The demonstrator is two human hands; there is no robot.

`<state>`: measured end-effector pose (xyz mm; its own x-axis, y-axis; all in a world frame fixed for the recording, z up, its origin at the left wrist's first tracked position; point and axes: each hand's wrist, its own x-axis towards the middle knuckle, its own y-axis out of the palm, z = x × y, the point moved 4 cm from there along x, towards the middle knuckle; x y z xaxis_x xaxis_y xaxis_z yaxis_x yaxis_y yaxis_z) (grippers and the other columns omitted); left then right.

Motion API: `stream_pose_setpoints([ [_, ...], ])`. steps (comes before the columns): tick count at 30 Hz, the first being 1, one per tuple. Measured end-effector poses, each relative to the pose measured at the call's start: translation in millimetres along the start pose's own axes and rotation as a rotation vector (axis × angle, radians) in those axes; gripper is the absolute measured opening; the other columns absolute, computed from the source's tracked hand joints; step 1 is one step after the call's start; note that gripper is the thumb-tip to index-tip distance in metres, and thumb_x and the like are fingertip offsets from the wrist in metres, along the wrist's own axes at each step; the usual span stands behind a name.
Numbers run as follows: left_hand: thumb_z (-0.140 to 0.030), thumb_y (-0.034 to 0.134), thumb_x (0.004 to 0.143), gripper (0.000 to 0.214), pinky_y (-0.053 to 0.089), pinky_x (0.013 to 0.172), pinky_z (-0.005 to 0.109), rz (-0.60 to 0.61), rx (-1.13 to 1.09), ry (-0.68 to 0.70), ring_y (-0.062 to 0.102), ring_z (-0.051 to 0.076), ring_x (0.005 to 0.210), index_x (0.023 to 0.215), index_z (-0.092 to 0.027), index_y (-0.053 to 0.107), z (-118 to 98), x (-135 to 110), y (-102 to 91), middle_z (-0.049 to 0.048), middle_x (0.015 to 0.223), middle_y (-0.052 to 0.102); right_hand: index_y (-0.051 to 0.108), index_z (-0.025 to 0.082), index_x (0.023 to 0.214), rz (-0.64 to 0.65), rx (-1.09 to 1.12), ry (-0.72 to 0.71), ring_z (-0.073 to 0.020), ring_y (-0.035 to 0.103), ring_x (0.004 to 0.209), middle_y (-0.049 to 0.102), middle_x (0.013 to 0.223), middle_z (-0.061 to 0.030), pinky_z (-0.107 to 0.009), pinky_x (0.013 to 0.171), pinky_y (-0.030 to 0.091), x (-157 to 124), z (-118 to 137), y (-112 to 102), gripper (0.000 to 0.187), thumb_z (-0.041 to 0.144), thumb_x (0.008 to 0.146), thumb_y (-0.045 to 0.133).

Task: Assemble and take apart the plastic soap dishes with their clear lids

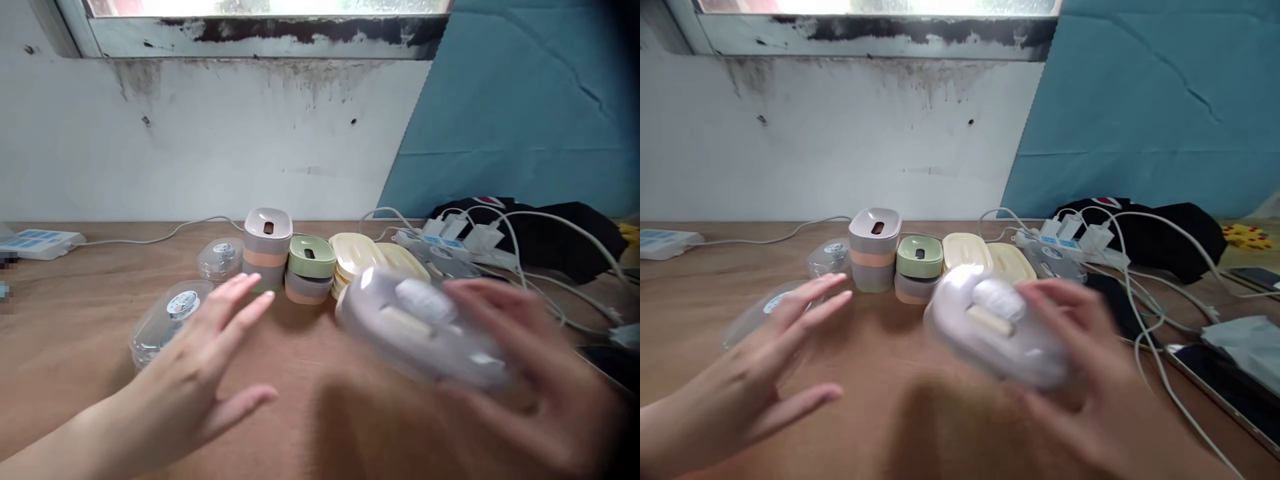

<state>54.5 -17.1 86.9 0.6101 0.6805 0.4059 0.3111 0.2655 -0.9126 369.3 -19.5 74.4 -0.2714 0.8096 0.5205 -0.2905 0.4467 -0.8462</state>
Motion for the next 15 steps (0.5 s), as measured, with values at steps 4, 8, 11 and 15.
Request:
stream_pose_setpoints([
  [4, -0.045, 0.068, 0.073, 0.095, 0.039, 0.1, 0.048, 0.33, -0.289, 0.096, 0.022, 0.035, 0.134, 0.144, -0.016, 0.012, -24, 18, 26.8, 0.0217, 0.147, 0.021, 0.008, 0.037, 0.143, 0.376, 0.478, -0.31, -0.0338, 0.039, 0.124, 0.024, 0.136, -0.01, -0.04, 0.09, 0.048, -10, 62, 50, 0.094, 0.025, 0.067, 0.063],
  [8, -0.034, 0.077, 0.06, 0.101, 0.041, 0.099, 0.041, 0.433, -0.46, 0.068, 0.034, 0.032, 0.129, 0.141, -0.012, 0.021, -29, 22, 53.4, 0.023, 0.141, 0.03, -0.003, 0.029, 0.144, 0.546, 0.673, -0.187, -0.0322, 0.02, 0.136, 0.01, 0.147, -0.0127, -0.047, 0.105, 0.03, -12, 56, 83, 0.108, 0.024, 0.064, 0.069],
  [11, -0.027, 0.076, 0.059, 0.096, 0.042, 0.099, 0.037, 0.355, -0.601, 0.013, 0.043, 0.028, 0.122, 0.139, -0.018, 0.023, -28, 22, 58.2, 0.0159, 0.135, 0.037, -0.022, 0.027, 0.14, 0.611, 0.834, -0.038, -0.0299, 0.018, 0.137, 0.01, 0.15, -0.0143, -0.049, 0.107, 0.023, -14, 48, 93, 0.124, 0.029, 0.062, 0.074],
  [15, -0.026, 0.069, 0.068, 0.08, 0.045, 0.096, 0.031, 0.227, -0.688, -0.07, 0.049, 0.022, 0.115, 0.135, -0.027, 0.027, -22, 21, 36.4, 0.0072, 0.13, 0.042, -0.033, 0.024, 0.135, 0.639, 0.916, 0.025, -0.0304, 0.019, 0.136, 0.016, 0.149, -0.017, -0.051, 0.106, 0.022, -16, 45, 95, 0.133, 0.034, 0.061, 0.076],
])
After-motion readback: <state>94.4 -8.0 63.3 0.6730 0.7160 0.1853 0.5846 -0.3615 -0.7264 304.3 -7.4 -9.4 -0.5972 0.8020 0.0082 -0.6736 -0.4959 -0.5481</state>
